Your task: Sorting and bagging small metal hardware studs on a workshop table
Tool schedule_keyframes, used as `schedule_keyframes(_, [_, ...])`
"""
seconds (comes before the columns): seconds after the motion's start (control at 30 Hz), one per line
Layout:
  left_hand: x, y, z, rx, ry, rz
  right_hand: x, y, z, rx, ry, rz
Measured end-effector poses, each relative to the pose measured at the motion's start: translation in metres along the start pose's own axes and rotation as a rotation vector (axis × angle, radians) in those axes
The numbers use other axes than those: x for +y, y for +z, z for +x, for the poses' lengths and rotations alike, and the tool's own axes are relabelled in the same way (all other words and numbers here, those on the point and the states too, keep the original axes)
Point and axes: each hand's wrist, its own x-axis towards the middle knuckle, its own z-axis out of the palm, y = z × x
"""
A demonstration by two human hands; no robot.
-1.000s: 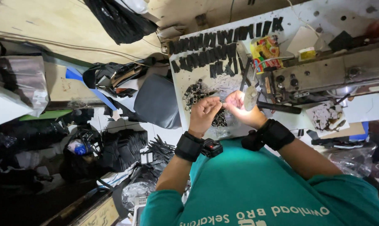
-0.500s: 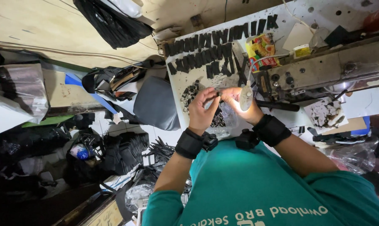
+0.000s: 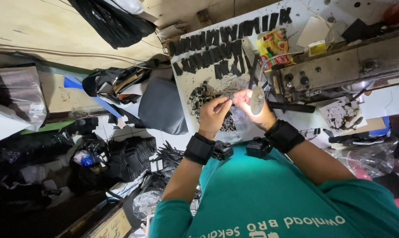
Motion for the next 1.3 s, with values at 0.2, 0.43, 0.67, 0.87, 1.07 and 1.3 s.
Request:
schedule_keyframes(0.2, [-0.002,0.003,0.002,0.011,0.019,0.045,0.006,-0.007,0.002,0.011,0.036,-0.034])
schedule_keyframes(0.43, [-0.002,0.006,0.002,0.035,0.064,0.110,0.011,-0.003,0.005,0.046,0.031,-0.057])
schedule_keyframes(0.67, [0.000,0.009,0.006,0.067,0.102,0.078,0.012,-0.003,0.009,0.036,0.013,-0.081])
schedule_keyframes(0.87, [0.003,0.009,0.005,0.063,0.141,0.025,0.009,0.000,0.009,0.024,0.015,-0.061])
schedule_keyframes(1.07, [0.007,0.006,0.006,0.061,0.159,0.034,-0.003,-0.001,0.009,0.006,0.012,-0.067])
schedule_keyframes(1.3, [0.005,0.006,0.007,0.074,0.145,0.019,-0.002,-0.001,0.009,-0.014,-0.022,-0.048])
